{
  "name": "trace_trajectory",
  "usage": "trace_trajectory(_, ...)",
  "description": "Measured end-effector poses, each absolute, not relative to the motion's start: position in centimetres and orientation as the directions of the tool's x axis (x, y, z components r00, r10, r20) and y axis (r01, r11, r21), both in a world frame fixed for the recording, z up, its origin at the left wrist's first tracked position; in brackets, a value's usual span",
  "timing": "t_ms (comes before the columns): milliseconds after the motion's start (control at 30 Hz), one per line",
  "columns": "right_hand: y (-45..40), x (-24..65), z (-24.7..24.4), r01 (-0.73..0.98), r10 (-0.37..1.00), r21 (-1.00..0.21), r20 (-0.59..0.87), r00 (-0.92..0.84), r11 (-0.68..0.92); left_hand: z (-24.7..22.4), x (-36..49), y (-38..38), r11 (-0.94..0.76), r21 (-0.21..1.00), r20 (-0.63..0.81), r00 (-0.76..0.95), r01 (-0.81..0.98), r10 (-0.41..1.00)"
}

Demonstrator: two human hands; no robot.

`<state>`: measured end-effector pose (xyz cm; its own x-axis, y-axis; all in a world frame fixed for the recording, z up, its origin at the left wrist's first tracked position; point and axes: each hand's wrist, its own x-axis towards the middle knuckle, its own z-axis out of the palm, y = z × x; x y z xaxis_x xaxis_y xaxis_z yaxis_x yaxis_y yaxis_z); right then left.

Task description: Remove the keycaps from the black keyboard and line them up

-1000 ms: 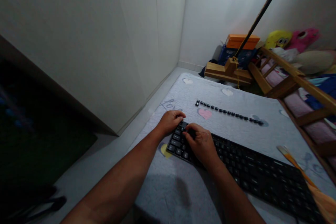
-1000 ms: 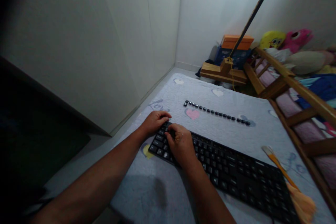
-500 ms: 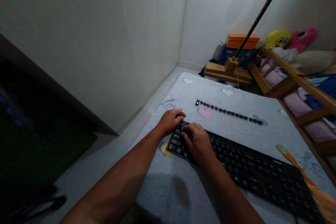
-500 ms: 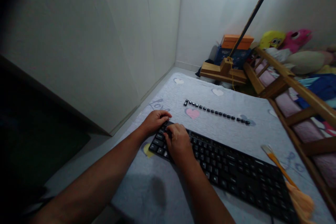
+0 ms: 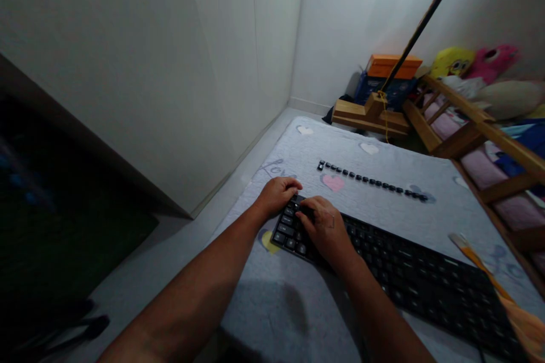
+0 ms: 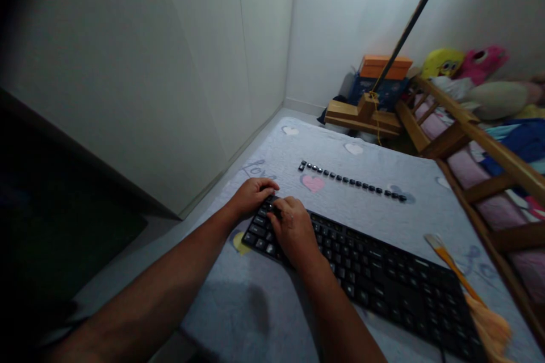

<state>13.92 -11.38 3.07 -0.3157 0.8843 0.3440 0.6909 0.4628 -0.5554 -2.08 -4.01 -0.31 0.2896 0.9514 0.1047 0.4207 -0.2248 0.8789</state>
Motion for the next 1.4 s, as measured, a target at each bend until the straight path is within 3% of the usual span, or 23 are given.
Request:
trace_trajectory(333, -11.46, 14.02, 3.26, 0.676, 0.883, -0.570, 0.325, -0.338, 0.468, -0.45, -2.03, -4.02, -0.218, 0.882, 0.097, 0.292, 0.417, 0.951)
trace_trajectory(600, -11.22, 13.76, 3.38, 0.621, 0.897, -0.647, 0.302, -0.324, 0.442, -0.33, -2.09, -4.10, -0.215, 0.877, 0.091, 0.291, 0.431, 0.953)
trace_trajectory(1133, -11.49, 13.41, 2.81, 0.678, 0.901, -0.606, 0.376, -0.217, 0.416, -0.17, -2.00, -4.08, -0.178, 0.906, 0.068, 0.282, 0.383, 0.957)
trace_trajectory(1400, -11.53, 13.86, 2.81, 0.669, 0.899, -0.607, 0.362, -0.249, 0.429, -0.21, -2.06, -4.02, -0.190, 0.902, 0.074, 0.295, 0.389, 0.953)
